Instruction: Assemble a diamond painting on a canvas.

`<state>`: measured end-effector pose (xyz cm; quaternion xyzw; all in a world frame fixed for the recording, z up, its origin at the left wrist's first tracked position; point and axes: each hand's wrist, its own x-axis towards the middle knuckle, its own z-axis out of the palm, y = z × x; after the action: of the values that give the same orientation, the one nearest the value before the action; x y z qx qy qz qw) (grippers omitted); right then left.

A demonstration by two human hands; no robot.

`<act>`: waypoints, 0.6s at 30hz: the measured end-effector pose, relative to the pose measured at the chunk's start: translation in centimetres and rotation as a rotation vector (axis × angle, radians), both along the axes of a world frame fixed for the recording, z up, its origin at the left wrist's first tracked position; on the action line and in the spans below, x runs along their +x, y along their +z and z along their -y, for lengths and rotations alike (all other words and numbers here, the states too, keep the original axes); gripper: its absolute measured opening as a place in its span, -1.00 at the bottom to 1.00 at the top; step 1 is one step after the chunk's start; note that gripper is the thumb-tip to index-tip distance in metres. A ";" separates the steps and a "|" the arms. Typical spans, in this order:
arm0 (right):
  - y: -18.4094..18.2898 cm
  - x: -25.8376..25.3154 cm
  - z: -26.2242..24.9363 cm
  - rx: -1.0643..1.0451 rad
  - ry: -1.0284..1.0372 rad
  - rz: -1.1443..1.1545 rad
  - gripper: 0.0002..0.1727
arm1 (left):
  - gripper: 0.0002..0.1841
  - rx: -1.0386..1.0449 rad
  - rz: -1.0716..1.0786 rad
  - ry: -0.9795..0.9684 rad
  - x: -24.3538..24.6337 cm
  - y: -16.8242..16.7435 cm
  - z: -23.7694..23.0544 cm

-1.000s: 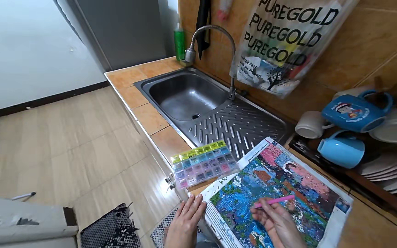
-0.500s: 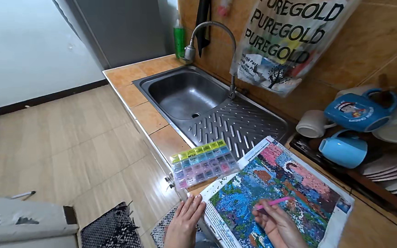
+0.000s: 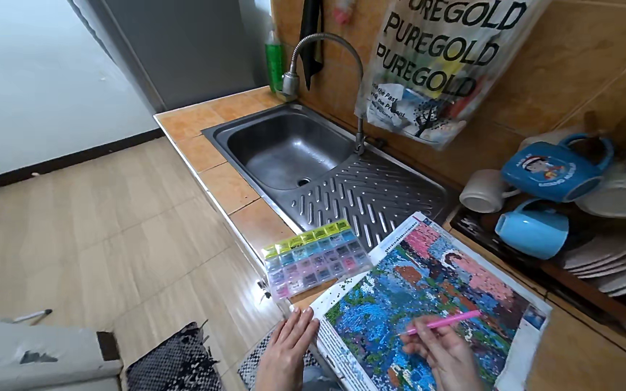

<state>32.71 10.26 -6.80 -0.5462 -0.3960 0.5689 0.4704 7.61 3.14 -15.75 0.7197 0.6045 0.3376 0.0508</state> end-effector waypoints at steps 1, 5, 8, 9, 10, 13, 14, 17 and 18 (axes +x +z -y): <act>-0.3 0.1 0.2 0.005 0.015 -0.003 -0.83 | -0.44 0.005 -0.001 0.004 0.0 0.0 0.0; -1.0 0.5 0.8 -0.026 0.041 -0.002 -0.84 | -0.46 0.011 -0.015 0.015 0.1 -0.1 0.0; -1.1 0.4 1.1 -0.037 0.046 0.001 -0.84 | -0.46 0.022 -0.022 0.019 0.1 -0.1 0.0; -1.1 0.4 1.2 -0.040 0.052 0.001 -0.84 | -0.46 0.025 -0.023 0.019 0.1 -0.2 0.0; -1.0 0.4 1.2 -0.046 0.057 -0.002 -0.84 | -0.46 0.030 -0.026 0.020 0.1 -0.2 0.0; -1.0 0.3 1.4 -0.081 0.072 -0.020 -0.82 | -0.45 0.031 -0.043 0.025 0.0 -0.3 0.0; -1.0 0.2 1.4 -0.094 0.073 -0.029 -0.81 | -0.45 0.030 -0.049 0.027 0.0 -0.3 0.0; -1.0 0.1 1.5 -0.113 0.084 -0.038 -0.81 | -0.45 0.034 -0.062 0.027 0.0 -0.3 0.0; -1.0 0.1 1.5 -0.111 0.089 -0.037 -0.82 | -0.45 0.035 -0.065 0.028 0.0 -0.3 0.0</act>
<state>32.84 8.75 -7.80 -0.5425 -0.3789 0.6204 0.4210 7.58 3.13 -16.05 0.7226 0.6098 0.3253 0.0138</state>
